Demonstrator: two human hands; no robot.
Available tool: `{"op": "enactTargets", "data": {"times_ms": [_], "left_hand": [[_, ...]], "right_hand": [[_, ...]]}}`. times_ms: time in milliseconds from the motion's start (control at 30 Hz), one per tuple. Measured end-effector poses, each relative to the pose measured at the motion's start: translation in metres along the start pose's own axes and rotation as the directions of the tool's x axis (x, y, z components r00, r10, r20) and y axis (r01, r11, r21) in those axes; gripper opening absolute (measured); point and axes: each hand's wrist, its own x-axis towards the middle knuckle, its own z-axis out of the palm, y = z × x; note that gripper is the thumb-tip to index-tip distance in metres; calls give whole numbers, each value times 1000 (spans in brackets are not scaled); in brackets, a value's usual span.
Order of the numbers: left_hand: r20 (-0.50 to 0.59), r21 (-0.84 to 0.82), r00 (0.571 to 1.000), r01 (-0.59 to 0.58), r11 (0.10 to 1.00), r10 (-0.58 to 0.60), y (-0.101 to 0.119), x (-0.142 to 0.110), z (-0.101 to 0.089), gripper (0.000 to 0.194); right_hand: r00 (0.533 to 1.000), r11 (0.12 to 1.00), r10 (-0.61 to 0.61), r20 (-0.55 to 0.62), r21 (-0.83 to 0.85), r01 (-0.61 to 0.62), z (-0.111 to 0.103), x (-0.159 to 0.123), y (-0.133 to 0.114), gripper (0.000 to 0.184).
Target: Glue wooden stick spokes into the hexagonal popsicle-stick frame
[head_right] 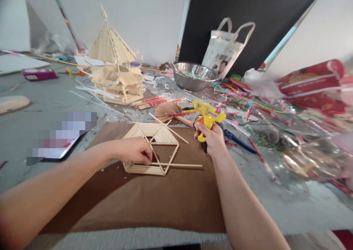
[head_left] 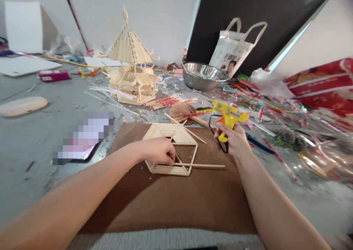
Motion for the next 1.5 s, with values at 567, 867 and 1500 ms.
{"op": "enactTargets", "data": {"times_ms": [567, 867, 1500], "left_hand": [[52, 33, 999, 6, 999, -8, 1, 0, 0, 20], [70, 65, 997, 19, 998, -24, 6, -2, -3, 21], [33, 107, 999, 16, 994, -20, 14, -2, -1, 24]], "right_hand": [[999, 1000, 2, 34, -27, -1, 0, -1, 3, 19], [999, 999, 40, 29, -30, -39, 2, -2, 0, 19], [996, 998, 26, 80, -60, -21, 0, -2, 4, 19]]}}
